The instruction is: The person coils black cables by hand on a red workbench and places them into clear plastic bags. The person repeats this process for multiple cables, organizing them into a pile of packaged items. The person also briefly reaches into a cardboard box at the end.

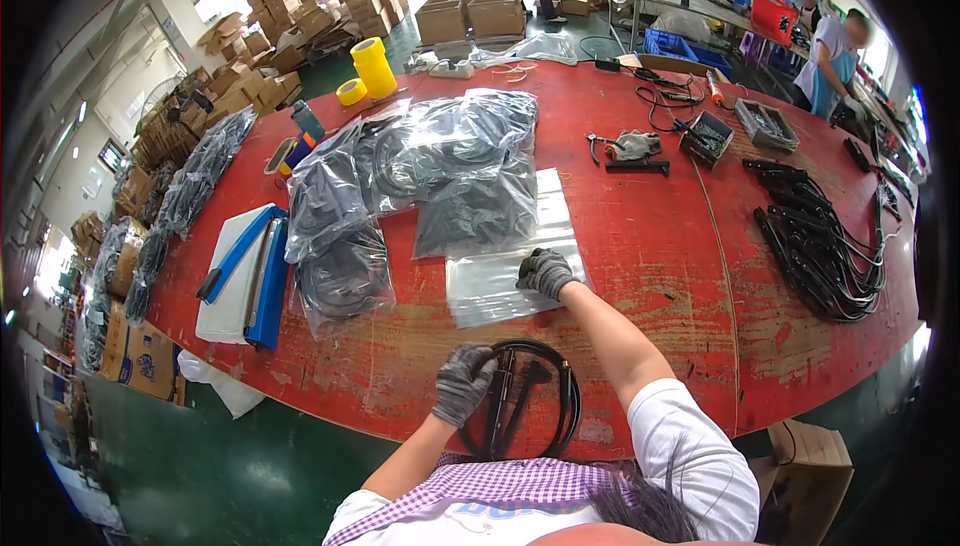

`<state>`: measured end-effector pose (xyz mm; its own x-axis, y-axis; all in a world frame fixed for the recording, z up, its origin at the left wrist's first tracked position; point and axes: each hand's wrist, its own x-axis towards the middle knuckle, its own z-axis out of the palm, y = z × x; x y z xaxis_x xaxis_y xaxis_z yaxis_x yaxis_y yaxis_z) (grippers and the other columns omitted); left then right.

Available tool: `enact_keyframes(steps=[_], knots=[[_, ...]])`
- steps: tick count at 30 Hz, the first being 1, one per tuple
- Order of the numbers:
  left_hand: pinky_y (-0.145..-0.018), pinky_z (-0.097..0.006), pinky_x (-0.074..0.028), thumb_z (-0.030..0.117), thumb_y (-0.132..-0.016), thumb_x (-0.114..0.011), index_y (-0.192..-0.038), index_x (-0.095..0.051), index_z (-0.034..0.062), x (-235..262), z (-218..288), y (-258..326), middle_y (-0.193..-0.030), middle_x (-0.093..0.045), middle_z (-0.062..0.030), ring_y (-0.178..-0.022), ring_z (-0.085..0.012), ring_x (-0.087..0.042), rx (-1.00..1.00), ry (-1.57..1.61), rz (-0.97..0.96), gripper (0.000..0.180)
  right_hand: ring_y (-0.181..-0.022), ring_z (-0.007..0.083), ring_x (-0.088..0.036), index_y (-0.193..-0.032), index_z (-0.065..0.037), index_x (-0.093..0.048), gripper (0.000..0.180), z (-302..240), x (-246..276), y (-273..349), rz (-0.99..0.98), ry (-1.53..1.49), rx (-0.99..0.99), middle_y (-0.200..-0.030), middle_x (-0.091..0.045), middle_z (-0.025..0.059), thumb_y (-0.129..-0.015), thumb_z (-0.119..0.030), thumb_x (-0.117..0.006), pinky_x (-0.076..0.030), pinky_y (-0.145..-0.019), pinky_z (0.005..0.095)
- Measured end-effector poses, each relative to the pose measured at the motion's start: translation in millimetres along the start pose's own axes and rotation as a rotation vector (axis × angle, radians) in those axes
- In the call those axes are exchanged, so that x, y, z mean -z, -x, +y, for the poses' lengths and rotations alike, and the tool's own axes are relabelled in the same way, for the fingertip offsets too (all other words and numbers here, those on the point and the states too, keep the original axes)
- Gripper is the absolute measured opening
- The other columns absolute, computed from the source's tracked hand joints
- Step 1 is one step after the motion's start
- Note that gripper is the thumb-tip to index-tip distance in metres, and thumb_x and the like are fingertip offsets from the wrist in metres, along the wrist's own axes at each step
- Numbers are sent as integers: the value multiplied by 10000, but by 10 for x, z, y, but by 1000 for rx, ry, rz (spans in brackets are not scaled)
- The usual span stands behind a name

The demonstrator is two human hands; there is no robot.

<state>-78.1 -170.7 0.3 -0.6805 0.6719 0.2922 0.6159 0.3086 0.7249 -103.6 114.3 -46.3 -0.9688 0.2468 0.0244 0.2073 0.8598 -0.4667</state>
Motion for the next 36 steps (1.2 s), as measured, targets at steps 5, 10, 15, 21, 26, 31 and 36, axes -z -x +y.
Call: enact_keyframes(steps=[5,10,15,21,26,31,36], knots=[[-773,-337,-470,69,-760,-610,-895,-620,38,-77,-60,106,-904,-614,-121,-864,-265,-589,-54,22,9,139,-899,294,-562,-836,-137,-668,281,91,-109,-98,46,75,4,-893,-616,115,-713,-386,-629,-434,-821,398],[-753,-354,-474,107,-755,-609,-866,-637,52,-8,-189,203,-890,-621,-121,-839,-283,-592,-15,-2,80,127,-908,302,-560,-857,-119,-651,287,-59,76,-34,-88,45,13,-930,-604,131,-703,-361,-657,-436,-824,398],[-757,-363,-474,114,-763,-599,-883,-630,51,4,-331,331,-885,-621,-126,-841,-286,-590,19,17,73,139,-864,346,-557,-834,-67,-629,245,2,-282,-65,192,185,0,-862,-598,177,-790,-297,-557,-439,-778,420],[-756,-317,-477,81,-780,-601,-894,-630,36,-199,-360,58,-822,-637,-44,-837,-224,-605,144,336,-34,126,-888,369,-567,-928,-37,-614,392,-44,15,-408,-116,9,-113,-941,-604,203,-872,-359,-400,-440,-776,439],[-772,-324,-484,250,-795,-629,-1060,-527,45,-516,-227,-643,-971,-554,-84,-876,-214,-558,784,1206,-195,350,-842,395,-551,-832,-11,-611,399,-459,423,-342,160,-92,-81,-850,-592,237,-857,-376,-451,-432,-747,447],[-735,-364,-511,383,-763,-667,-1003,-512,48,-629,-131,-1327,-848,-546,-96,-734,-238,-561,1206,1866,169,440,-827,387,-548,-810,-25,-604,388,-529,459,-165,171,71,-91,-828,-591,224,-866,-373,-441,-427,-742,462],[-522,-276,-503,175,-777,-665,-811,-601,107,-701,-784,-1302,-633,-598,-15,-574,-129,-579,820,1416,441,99,-799,378,-552,-773,-35,-598,338,-382,449,-53,307,134,-162,-804,-595,211,-873,-319,-445,-432,-725,459]])
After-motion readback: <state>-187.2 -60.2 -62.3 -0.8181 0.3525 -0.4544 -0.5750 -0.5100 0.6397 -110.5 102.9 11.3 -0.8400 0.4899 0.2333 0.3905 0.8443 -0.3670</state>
